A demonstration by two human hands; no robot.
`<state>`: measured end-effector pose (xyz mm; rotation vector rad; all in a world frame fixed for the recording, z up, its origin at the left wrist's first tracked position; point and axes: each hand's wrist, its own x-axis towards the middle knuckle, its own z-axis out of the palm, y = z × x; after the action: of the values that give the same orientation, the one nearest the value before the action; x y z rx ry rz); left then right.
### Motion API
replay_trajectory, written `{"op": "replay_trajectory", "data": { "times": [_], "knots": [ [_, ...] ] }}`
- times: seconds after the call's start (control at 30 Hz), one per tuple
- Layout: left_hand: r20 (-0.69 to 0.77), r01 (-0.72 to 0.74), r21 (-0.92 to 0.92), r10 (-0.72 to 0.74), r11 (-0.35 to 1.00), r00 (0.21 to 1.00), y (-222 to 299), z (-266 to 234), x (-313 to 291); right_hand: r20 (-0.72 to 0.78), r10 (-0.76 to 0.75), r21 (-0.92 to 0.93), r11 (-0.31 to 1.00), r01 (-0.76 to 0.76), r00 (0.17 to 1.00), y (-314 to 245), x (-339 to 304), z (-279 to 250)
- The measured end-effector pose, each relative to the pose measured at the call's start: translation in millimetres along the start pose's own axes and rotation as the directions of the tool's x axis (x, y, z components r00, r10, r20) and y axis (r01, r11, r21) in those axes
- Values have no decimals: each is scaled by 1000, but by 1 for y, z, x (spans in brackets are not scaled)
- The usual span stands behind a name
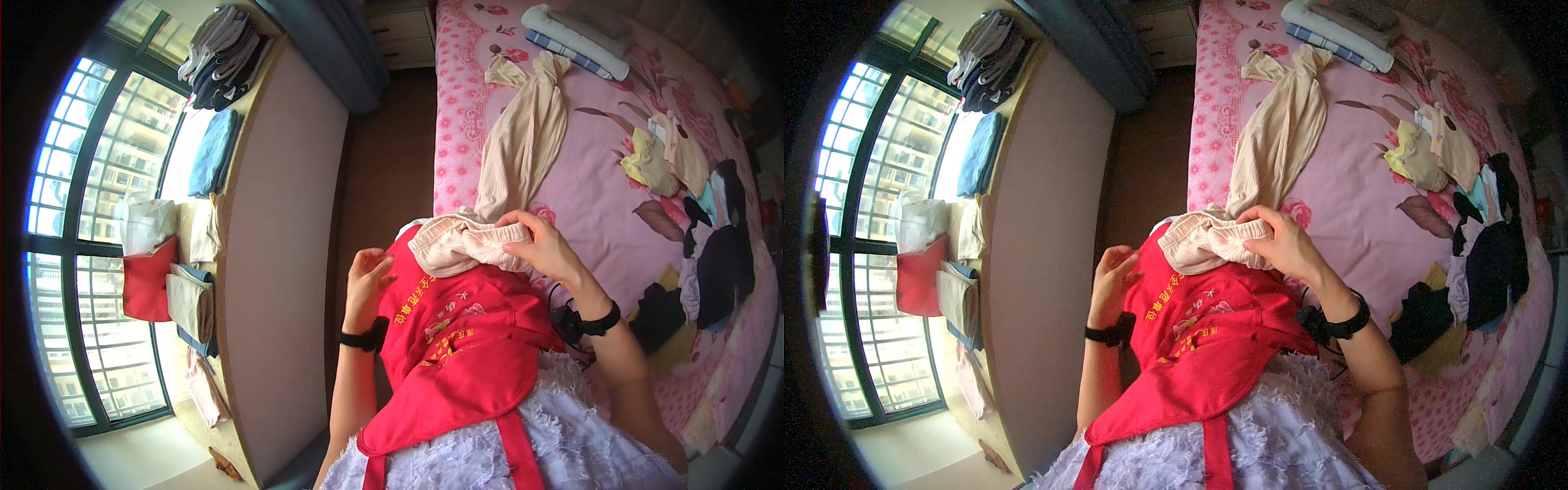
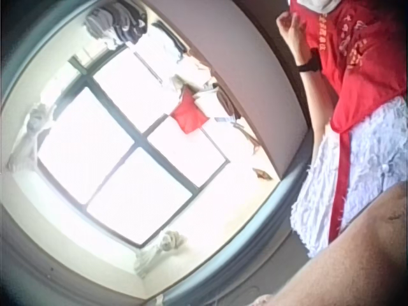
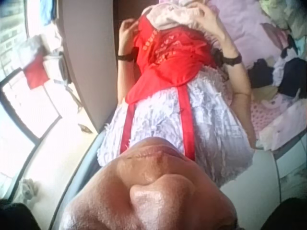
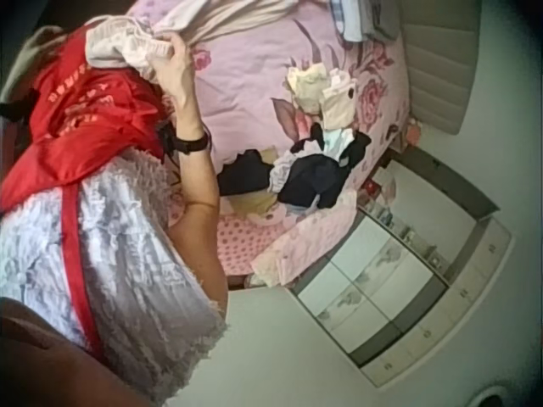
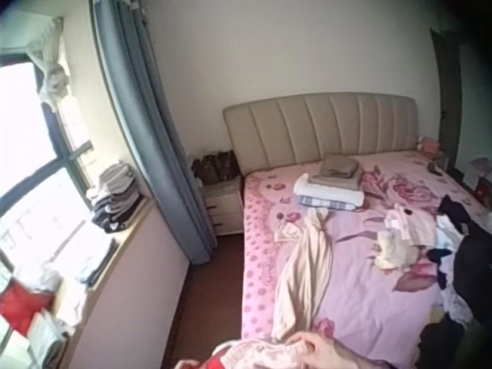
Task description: Folding a pair of light pink pants on a bed.
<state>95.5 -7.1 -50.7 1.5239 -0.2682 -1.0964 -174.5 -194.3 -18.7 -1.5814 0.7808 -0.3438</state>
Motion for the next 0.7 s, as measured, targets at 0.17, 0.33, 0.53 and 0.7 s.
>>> {"op": "replay_trajectory", "data": {
  "times": [0.17, 0.33, 0.53, 0.7],
  "knots": [
    [130, -230, 418, 193, 879, 973, -47, 11, 64, -53, -104, -212, 973, 91, 993, -6, -12, -4],
    [346, -414, 667, 235, 619, 908, -55, 40, 89, -79, -126, -296, 950, 97, 989, -7, -20, -26],
    [560, -627, 503, 329, 595, 761, 49, 56, 74, -34, -106, -571, 818, 68, 994, -68, -10, -97],
    [519, -857, 432, 700, 280, 490, 186, 69, 62, 113, -491, -701, 577, 419, 864, -176, 39, -134]
  ]
}}
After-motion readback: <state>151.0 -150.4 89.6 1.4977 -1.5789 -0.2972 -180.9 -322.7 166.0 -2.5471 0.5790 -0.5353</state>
